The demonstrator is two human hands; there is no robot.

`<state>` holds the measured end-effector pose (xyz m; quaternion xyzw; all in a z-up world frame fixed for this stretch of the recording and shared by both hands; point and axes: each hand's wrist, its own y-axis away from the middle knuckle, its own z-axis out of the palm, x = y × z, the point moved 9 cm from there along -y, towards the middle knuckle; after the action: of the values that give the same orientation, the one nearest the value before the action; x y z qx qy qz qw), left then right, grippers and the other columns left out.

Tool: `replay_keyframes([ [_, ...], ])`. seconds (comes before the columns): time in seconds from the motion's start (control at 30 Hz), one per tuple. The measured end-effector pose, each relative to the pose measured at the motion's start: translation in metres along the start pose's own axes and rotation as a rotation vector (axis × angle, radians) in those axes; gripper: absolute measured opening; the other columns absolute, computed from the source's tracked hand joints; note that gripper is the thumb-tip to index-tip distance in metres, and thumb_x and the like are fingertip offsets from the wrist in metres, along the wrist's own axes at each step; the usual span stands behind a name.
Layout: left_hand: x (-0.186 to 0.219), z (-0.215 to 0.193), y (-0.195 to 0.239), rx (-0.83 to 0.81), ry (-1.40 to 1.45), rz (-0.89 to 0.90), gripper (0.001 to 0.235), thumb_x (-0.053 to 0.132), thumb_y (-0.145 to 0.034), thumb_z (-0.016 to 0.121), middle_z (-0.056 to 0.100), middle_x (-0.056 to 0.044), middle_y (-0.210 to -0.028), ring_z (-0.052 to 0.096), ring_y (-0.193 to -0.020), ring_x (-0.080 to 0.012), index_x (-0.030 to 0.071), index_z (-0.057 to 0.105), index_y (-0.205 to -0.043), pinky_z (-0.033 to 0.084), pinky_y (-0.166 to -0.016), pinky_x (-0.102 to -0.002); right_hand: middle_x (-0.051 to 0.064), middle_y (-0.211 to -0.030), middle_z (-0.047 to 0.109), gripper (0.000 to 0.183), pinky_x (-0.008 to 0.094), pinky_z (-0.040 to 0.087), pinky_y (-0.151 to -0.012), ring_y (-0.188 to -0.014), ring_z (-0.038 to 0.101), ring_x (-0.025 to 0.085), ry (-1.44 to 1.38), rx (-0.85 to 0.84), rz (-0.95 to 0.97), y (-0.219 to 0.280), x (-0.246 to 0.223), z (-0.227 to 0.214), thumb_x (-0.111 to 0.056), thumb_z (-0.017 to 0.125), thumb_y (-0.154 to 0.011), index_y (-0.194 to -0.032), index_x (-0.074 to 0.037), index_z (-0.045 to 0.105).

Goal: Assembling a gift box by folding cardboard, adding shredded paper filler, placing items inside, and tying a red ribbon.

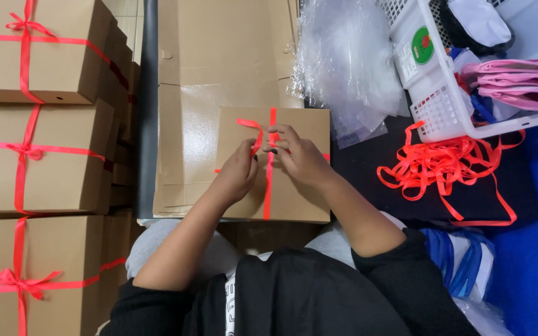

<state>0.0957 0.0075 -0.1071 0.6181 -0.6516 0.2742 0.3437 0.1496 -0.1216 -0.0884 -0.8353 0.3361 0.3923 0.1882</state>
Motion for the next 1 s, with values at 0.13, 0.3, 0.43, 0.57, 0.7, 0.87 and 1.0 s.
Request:
replay_keyframes([
  [0.13, -0.012, 0.009, -0.003, 0.027, 0.13, 0.045, 0.047, 0.003, -0.096, 0.045, 0.062, -0.024, -0.108, 0.066, -0.104, -0.0442, -0.001, 0.046, -0.143, 0.055, -0.088, -0.053, 0.007, -0.095, 0.079, 0.03, 0.039, 0.057, -0.087, -0.092, 0.073, 0.022, -0.211, 0.195, 0.051, -0.002, 0.009, 0.022, -0.01, 0.057, -0.102, -0.129, -0.017, 0.047],
  [0.3, -0.042, 0.017, -0.006, 0.044, 0.21, 0.023, 0.057, -0.001, -0.093, 0.048, 0.062, -0.025, -0.118, 0.069, -0.107, -0.0375, -0.001, 0.046, -0.15, 0.054, -0.096, -0.051, 0.002, -0.088, 0.079, 0.017, 0.031, 0.055, -0.081, -0.082, 0.07, 0.014, -0.235, 0.243, 0.11, -0.003, 0.028, 0.046, -0.01, 0.057, -0.103, -0.116, -0.016, 0.048],
  [0.43, -0.059, 0.02, -0.005, 0.06, 0.328, -0.123, 0.052, 0.006, -0.088, 0.061, 0.069, -0.018, -0.113, 0.07, -0.108, -0.0306, 0.003, 0.06, -0.14, 0.056, -0.094, -0.044, 0.008, -0.097, 0.08, 0.015, 0.036, 0.057, -0.085, -0.095, 0.075, 0.021, -0.246, 0.262, 0.131, 0.0, 0.027, 0.049, -0.005, 0.06, -0.099, -0.111, -0.014, 0.059],
  [0.57, -0.056, 0.015, -0.003, 0.047, 0.68, -0.318, 0.037, 0.023, -0.09, 0.068, 0.074, -0.008, -0.096, 0.073, -0.094, -0.0187, 0.01, 0.073, -0.125, 0.061, -0.084, -0.032, 0.005, -0.098, 0.079, 0.02, 0.036, 0.058, -0.088, -0.101, 0.074, 0.026, -0.162, 0.286, 0.077, 0.0, 0.024, 0.04, -0.006, 0.07, -0.091, -0.104, -0.019, 0.077],
  [0.7, -0.072, 0.027, -0.007, 0.092, 0.638, -0.368, 0.032, 0.025, -0.098, 0.061, 0.076, -0.005, -0.09, 0.07, -0.085, -0.0101, 0.012, 0.075, -0.123, 0.059, -0.071, -0.029, 0.006, -0.1, 0.077, 0.019, 0.036, 0.058, -0.088, -0.101, 0.073, 0.026, -0.15, 0.376, 0.086, 0.0, 0.029, 0.037, -0.004, 0.073, -0.088, -0.101, -0.017, 0.079],
  [0.87, -0.073, 0.021, -0.016, 0.283, 0.626, -0.195, 0.028, 0.013, -0.105, 0.053, 0.077, -0.01, -0.101, 0.067, -0.095, -0.0128, 0.009, 0.075, -0.122, 0.057, -0.088, -0.037, 0.015, -0.107, 0.067, 0.024, 0.044, 0.059, -0.085, -0.097, 0.071, 0.034, -0.192, 0.403, -0.023, -0.005, 0.018, 0.029, -0.002, 0.063, -0.096, -0.118, -0.009, 0.065],
  [1.0, -0.053, 0.013, -0.011, 0.351, 0.664, -0.098, 0.029, 0.006, -0.106, 0.048, 0.074, -0.009, -0.096, 0.064, -0.092, -0.0129, 0.007, 0.073, -0.12, 0.056, -0.093, -0.036, 0.015, -0.119, 0.064, 0.038, 0.046, 0.054, -0.095, -0.111, 0.065, 0.038, -0.145, 0.326, -0.176, -0.01, 0.008, 0.018, 0.007, 0.046, -0.097, -0.129, -0.008, 0.061],
])
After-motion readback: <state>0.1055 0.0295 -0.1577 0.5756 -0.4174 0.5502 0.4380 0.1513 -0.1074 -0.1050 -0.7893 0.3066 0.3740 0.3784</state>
